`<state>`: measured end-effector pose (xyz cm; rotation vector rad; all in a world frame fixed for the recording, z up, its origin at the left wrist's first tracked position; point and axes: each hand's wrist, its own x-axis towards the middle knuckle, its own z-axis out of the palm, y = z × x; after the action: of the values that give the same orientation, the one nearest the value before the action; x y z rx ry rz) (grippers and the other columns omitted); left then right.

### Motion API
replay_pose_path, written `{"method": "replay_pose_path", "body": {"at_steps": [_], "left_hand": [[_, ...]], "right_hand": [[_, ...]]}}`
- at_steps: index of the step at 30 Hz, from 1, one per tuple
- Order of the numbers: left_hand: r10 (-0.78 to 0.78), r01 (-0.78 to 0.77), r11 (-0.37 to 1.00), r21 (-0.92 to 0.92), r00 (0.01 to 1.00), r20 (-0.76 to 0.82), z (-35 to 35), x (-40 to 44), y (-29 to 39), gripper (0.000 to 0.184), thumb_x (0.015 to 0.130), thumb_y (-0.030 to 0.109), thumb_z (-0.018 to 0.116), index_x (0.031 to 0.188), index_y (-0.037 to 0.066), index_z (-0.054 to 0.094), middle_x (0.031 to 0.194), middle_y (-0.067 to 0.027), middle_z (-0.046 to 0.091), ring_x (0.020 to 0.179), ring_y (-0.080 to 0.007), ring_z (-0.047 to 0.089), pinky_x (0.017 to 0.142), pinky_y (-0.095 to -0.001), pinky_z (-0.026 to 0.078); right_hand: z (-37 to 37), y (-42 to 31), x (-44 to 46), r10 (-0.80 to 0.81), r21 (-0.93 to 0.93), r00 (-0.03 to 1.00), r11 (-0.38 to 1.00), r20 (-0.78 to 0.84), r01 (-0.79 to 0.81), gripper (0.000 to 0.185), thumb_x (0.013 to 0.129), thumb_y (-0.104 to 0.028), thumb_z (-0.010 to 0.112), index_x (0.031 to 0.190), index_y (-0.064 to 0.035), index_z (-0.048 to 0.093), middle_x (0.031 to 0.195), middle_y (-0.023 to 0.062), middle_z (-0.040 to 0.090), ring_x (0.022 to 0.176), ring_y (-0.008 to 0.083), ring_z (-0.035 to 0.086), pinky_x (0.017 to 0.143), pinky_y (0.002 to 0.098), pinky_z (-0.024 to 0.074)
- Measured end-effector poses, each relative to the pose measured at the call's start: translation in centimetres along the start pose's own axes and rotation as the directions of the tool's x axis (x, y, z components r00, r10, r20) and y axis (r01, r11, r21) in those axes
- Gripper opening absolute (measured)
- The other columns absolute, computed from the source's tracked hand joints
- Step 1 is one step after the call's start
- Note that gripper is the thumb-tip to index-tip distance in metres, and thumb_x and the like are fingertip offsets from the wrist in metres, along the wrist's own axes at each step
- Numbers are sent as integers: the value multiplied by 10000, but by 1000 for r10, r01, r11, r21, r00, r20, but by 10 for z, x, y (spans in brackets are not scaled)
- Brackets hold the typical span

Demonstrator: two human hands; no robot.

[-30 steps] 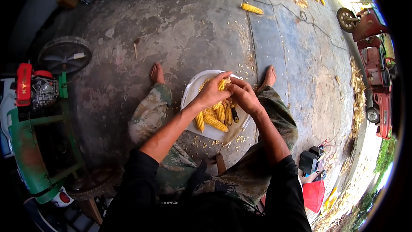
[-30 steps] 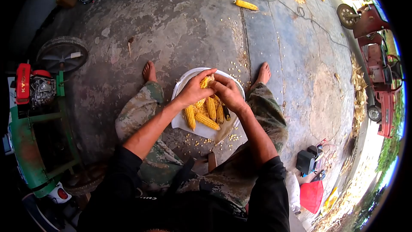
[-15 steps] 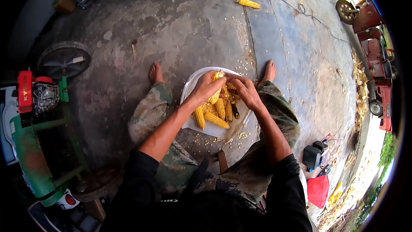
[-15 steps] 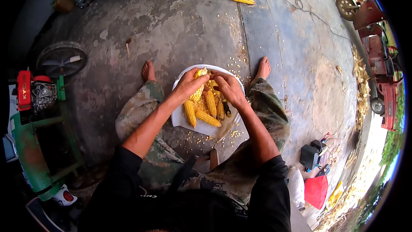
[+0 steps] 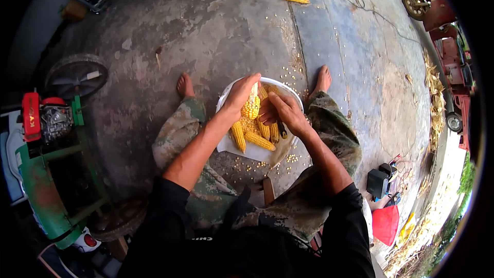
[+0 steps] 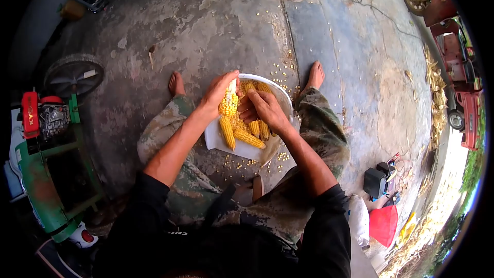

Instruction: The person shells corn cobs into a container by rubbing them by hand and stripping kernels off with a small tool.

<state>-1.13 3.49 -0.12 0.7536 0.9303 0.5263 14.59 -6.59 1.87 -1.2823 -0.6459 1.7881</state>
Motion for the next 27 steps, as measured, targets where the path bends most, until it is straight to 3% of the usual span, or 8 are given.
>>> {"method": "replay_pose_path", "body": {"at_steps": [9,11,14,16,18,20,23,27], "left_hand": [[-133,138,981,-137,990,43,-5,1,-2,389,962,432,547,855,67,626,673,12,560,566,-99,536,547,-241,460],[-102,133,962,-237,985,139,-4,0,0,417,968,432,538,1029,36,652,726,5,580,622,-104,565,588,-245,482],[-91,116,951,-288,991,98,2,-1,-2,459,979,438,526,1190,40,613,793,-6,595,696,-112,590,635,-263,500],[-23,43,956,-289,997,71,9,-5,-2,438,980,427,554,1215,59,582,835,-13,601,747,-119,600,670,-280,510],[116,-121,991,-53,990,-78,18,-6,-5,380,981,398,584,1168,67,602,839,-10,602,757,-117,602,677,-278,510],[241,-238,970,48,968,-70,9,2,-21,342,980,373,601,1130,66,612,855,-13,609,766,-115,607,684,-268,509],[12,-6,965,-263,1000,20,12,-10,-1,396,986,408,573,1147,47,604,889,-52,625,782,-137,624,682,-288,526],[-2,12,953,-303,999,34,13,-8,2,378,1004,383,541,1172,52,613,882,-38,638,801,-134,639,719,-275,532]], "right_hand": [[28,11,-3,14,131,999,991,49,-20,615,1039,-505,379,1206,69,528,965,173,648,778,253,699,697,354,608],[29,10,0,0,137,1000,991,21,-3,621,1036,-513,382,1212,67,521,966,162,641,758,245,692,692,347,606],[36,5,0,-36,122,998,992,-46,41,624,1030,-522,394,1204,65,513,954,126,615,693,210,663,637,322,588],[36,3,2,-201,-111,975,975,-99,190,603,1034,-507,397,1214,57,512,912,112,607,655,182,641,574,304,556],[32,8,7,-204,-193,973,965,-112,180,583,1035,-492,409,1265,35,508,907,94,603,642,168,626,563,288,539],[29,13,7,-201,-272,972,949,-123,162,570,1037,-477,420,1317,12,503,901,77,598,629,154,611,551,271,523],[29,9,8,-149,76,974,983,-171,164,551,1044,-464,404,1314,4,513,902,70,632,620,151,608,540,270,516],[26,5,11,-126,98,983,985,-135,140,569,1046,-482,378,1378,-30,479,916,80,634,627,155,613,530,273,516]]}}
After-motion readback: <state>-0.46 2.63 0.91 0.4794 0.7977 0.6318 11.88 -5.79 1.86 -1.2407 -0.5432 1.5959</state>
